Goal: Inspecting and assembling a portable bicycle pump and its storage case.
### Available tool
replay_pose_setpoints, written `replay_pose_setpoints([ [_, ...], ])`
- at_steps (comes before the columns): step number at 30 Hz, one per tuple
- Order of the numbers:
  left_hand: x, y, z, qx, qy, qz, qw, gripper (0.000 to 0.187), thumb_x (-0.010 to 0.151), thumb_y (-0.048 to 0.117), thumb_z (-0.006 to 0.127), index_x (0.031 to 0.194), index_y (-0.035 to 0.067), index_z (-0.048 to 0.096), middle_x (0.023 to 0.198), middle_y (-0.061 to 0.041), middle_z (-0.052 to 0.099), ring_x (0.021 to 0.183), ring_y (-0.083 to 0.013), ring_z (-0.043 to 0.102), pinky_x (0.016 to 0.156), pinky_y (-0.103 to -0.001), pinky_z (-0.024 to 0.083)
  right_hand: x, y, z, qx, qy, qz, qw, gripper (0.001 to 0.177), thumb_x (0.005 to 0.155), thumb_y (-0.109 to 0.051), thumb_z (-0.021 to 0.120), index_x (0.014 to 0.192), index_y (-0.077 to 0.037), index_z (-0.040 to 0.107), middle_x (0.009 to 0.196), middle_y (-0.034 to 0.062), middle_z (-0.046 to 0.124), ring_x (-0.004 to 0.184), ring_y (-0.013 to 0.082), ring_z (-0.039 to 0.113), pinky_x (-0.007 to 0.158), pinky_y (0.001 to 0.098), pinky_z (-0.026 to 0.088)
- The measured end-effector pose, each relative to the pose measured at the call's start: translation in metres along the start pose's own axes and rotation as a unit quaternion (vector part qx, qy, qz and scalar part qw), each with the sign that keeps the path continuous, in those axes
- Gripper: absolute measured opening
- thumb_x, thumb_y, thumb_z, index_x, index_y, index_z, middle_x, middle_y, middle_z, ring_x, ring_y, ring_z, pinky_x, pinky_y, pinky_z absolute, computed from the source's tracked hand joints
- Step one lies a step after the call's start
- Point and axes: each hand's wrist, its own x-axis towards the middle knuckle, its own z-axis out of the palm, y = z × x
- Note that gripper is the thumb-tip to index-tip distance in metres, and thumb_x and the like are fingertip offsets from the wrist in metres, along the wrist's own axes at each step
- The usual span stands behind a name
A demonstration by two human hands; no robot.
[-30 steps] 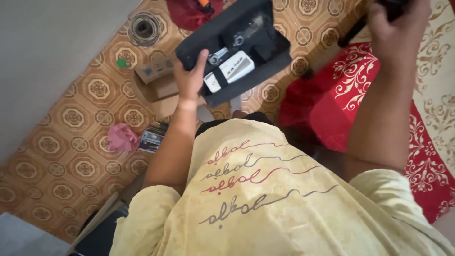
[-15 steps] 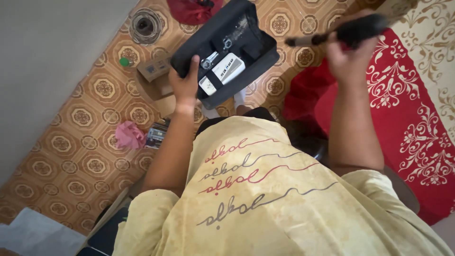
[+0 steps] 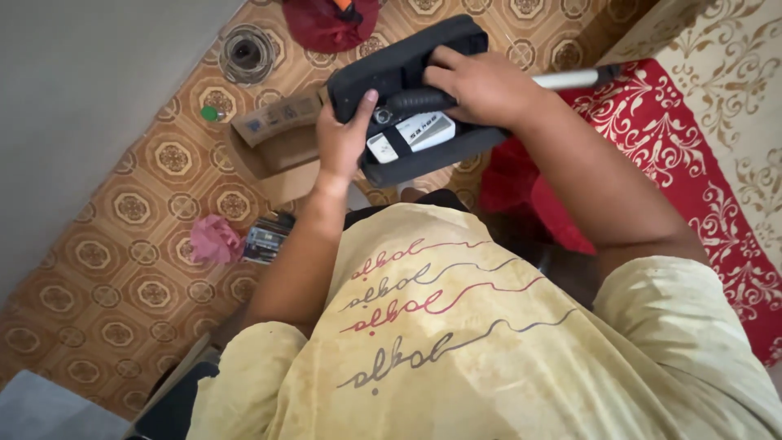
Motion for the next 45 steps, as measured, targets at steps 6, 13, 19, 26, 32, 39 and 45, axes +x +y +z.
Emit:
replay_pose_setpoints([
  [6,-0.002,0.001,0.0,0.012,-0.007,-0.018,1.0,0.033,0.093,0.023,0.08,0.113,-0.002,0.071,0.104,-0.006,0.078,0.092,-0.0115,0.07,0.085,-0.027,0.057,0.003,-0.003,-0.006,0.055,-0.02,-0.033,0.998,0.037,0.079,-0.018,0.08,0.107,-0.009,0.056,0.112,0.0096,0.061,0.085,0.0353,0.068,0.068,0.0485,0.053],
  [13,0.001,-0.004,0.0,0.003,-0.021,0.028,0.999,0.033,0.095,0.023,0.08,0.115,-0.002,0.072,0.107,-0.006,0.077,0.096,-0.0104,0.069,0.089,-0.026,0.055,0.002,0.0,-0.03,-0.043,-0.018,-0.046,0.998,0.037,0.079,-0.014,0.078,0.111,-0.01,0.059,0.109,0.0102,0.063,0.08,0.0334,0.069,0.068,0.0455,0.055],
  [19,-0.005,0.01,0.004,0.044,-0.017,0.04,0.998,0.032,0.094,0.026,0.082,0.11,-0.001,0.074,0.102,-0.005,0.079,0.092,-0.0109,0.071,0.086,-0.027,0.057,-0.008,-0.002,-0.07,-0.095,-0.037,-0.018,0.995,0.043,0.077,-0.018,0.078,0.117,-0.01,0.063,0.108,0.0085,0.063,0.077,0.0314,0.069,0.064,0.0446,0.055],
  [26,-0.006,0.026,0.015,0.073,-0.03,0.098,0.992,0.036,0.096,0.03,0.079,0.113,-0.001,0.071,0.103,-0.008,0.079,0.094,-0.0122,0.072,0.088,-0.028,0.056,-0.018,0.01,-0.073,-0.127,-0.031,-0.014,0.991,0.036,0.079,-0.021,0.083,0.112,-0.013,0.071,0.113,0.004,0.066,0.077,0.0301,0.069,0.067,0.042,0.056],
  [32,-0.003,0.027,0.018,0.101,-0.038,0.059,0.992,0.036,0.095,0.031,0.079,0.112,0.001,0.072,0.1,-0.008,0.08,0.092,-0.0125,0.073,0.086,-0.029,0.057,-0.026,0.02,-0.052,-0.026,0.055,0.035,0.998,0.029,0.085,-0.02,0.085,0.109,-0.011,0.072,0.111,0.006,0.071,0.09,0.032,0.071,0.076,0.0424,0.055],
  [39,0.002,0.018,0.012,0.077,-0.061,0.082,0.992,0.034,0.096,0.029,0.078,0.114,0.001,0.071,0.103,-0.007,0.079,0.093,-0.013,0.072,0.086,-0.03,0.057,-0.022,0.006,-0.036,0.087,0.118,0.114,0.983,0.027,0.092,-0.021,0.089,0.106,-0.007,0.072,0.103,0.0104,0.073,0.09,0.0317,0.072,0.079,0.0412,0.057],
  [45,0.006,0.007,0.013,0.108,-0.054,0.069,0.99,0.032,0.096,0.029,0.078,0.111,0.002,0.072,0.098,-0.006,0.079,0.091,-0.0127,0.073,0.084,-0.03,0.057,-0.014,-0.005,-0.032,0.147,0.094,0.116,0.978,0.028,0.09,-0.022,0.089,0.102,-0.005,0.071,0.098,0.0132,0.07,0.089,0.0343,0.069,0.076,0.0417,0.054],
])
